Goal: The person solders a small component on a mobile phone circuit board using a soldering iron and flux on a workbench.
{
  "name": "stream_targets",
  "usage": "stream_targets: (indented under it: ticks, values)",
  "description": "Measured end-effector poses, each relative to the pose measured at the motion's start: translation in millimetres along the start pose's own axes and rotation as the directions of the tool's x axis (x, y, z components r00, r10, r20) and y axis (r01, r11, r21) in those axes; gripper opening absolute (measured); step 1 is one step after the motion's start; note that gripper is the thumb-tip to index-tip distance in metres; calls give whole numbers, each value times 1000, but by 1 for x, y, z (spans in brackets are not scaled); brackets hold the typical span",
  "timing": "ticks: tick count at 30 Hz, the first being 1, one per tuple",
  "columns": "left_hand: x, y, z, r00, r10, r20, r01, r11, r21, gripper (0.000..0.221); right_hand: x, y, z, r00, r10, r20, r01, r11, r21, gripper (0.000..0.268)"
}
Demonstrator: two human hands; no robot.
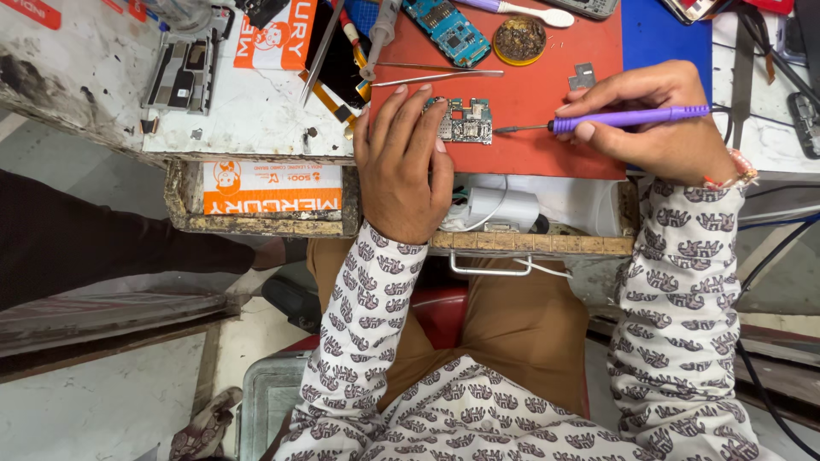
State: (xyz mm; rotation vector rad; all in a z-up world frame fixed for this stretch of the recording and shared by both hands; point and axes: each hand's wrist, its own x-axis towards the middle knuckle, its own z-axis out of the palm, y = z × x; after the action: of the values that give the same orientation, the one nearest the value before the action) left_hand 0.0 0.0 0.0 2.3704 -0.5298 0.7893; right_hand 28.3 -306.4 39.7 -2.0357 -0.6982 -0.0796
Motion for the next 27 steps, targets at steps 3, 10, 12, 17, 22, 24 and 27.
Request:
stream_targets:
  ticks: [3, 10, 12, 17, 22, 24, 27]
  values:
    - [1, 0, 0, 1000, 4, -8, -4, 1000, 0, 41, 1, -3, 0, 1000, 19, -11, -19, 1000, 6, 13]
    - [2, 1, -1, 1000, 5, -12, -5, 1000, -1, 41, 1, -5, 2, 999, 37, -16, -37, 999, 5, 15]
    - [2, 1, -2, 1000, 5, -10, -5, 1000, 1, 41, 2, -4, 2, 1000, 1, -7, -1, 1000, -8, 12]
    - [2, 1, -1, 1000, 5, -12, -5, 1000, 0, 41, 3, -10, 2, 999, 46, -14, -46, 999, -3, 17]
    - [2, 1, -1, 1000, 3, -10, -3, 1000, 2, 41, 5, -14, 3, 998, 62, -22, -61, 998, 20, 18]
    - [2, 1, -1, 1000, 2, -10, -2, 1000, -2, 41, 3, -13, 3, 998, 64, -24, -63, 998, 27, 19]
    - [2, 2, -1, 1000, 4, -10, -4, 1000, 0, 41, 4, -14, 4, 998, 62, -27, -62, 998, 16, 18]
